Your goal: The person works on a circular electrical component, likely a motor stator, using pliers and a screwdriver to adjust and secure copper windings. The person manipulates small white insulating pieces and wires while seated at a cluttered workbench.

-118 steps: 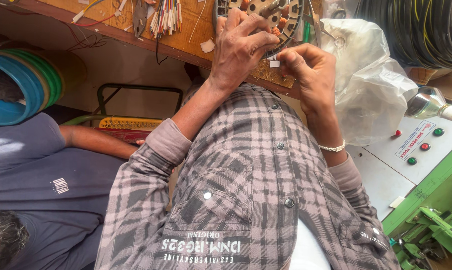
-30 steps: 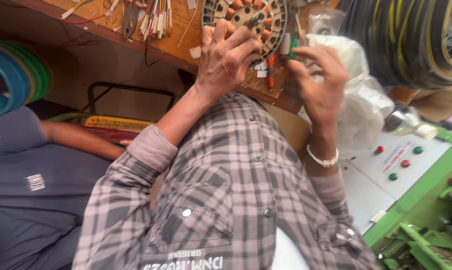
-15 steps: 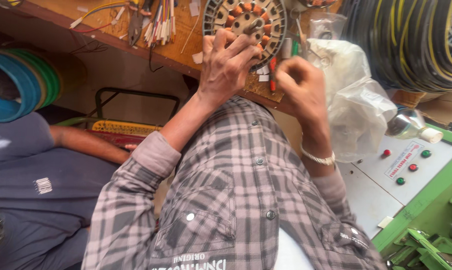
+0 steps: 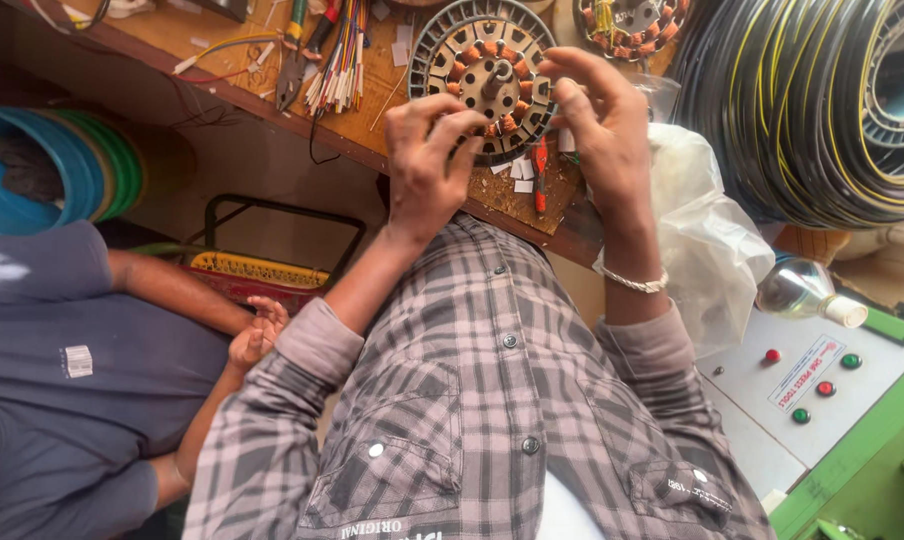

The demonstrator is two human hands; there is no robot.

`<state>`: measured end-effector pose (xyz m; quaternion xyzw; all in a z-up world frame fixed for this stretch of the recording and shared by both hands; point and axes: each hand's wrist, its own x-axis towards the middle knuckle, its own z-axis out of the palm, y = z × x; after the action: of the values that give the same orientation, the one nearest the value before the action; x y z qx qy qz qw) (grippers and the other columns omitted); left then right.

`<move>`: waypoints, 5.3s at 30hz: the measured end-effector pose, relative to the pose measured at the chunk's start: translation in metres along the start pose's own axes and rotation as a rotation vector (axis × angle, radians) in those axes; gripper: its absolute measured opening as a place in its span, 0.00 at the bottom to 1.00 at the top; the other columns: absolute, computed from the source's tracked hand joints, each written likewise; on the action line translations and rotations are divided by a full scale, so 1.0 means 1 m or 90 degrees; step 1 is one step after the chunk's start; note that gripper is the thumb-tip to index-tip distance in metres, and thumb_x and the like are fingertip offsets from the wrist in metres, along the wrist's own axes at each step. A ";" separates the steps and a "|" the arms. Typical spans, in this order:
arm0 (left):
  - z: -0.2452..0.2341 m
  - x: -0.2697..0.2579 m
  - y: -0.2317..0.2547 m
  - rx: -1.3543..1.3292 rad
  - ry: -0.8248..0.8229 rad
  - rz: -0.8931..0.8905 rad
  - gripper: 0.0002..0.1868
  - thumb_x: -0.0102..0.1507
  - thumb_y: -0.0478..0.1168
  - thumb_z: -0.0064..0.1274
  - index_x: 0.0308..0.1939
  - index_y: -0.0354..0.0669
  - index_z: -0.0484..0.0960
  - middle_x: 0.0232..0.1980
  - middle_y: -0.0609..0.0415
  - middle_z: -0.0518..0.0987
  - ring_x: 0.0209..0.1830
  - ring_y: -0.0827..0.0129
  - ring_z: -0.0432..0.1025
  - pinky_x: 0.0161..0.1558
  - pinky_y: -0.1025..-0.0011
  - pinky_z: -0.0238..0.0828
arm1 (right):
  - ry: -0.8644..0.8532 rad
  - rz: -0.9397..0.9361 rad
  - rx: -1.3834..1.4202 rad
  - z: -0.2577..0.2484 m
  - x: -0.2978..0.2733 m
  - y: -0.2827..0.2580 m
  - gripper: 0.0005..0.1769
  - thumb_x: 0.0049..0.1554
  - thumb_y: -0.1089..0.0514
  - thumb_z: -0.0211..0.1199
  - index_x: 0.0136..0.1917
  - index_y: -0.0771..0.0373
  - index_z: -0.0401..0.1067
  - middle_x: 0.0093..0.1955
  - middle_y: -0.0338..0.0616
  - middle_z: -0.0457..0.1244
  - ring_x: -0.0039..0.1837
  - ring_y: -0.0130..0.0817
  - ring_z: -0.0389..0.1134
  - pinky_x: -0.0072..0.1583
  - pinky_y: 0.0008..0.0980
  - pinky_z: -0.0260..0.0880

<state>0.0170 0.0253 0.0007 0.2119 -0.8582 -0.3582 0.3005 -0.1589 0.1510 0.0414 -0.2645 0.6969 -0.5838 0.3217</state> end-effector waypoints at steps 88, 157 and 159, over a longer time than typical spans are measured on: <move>0.050 -0.002 0.022 0.088 0.042 -0.050 0.27 0.65 0.43 0.65 0.67 0.54 0.72 0.54 0.58 0.75 0.56 0.65 0.66 0.57 0.64 0.60 | -0.116 0.247 0.222 -0.019 0.010 0.030 0.07 0.57 0.63 0.55 0.38 0.65 0.69 0.37 0.42 0.64 0.44 0.32 0.73 0.52 0.33 0.80; 0.062 -0.004 0.012 0.019 0.118 -0.035 0.23 0.66 0.45 0.68 0.60 0.46 0.76 0.49 0.63 0.77 0.50 0.69 0.68 0.55 0.65 0.60 | -0.074 0.018 -0.171 -0.018 0.001 0.012 0.10 0.62 0.63 0.67 0.40 0.68 0.71 0.38 0.33 0.63 0.41 0.18 0.61 0.45 0.21 0.61; 0.061 -0.004 0.012 0.019 0.116 -0.026 0.23 0.66 0.45 0.67 0.61 0.46 0.76 0.50 0.62 0.77 0.52 0.68 0.68 0.56 0.65 0.60 | -0.062 0.030 -0.160 -0.016 0.001 0.014 0.10 0.62 0.63 0.67 0.40 0.68 0.71 0.37 0.33 0.63 0.40 0.18 0.61 0.44 0.21 0.61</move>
<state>-0.0226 0.0650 -0.0258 0.2659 -0.8279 -0.3306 0.3668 -0.1716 0.1630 0.0295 -0.3141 0.7543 -0.4707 0.3330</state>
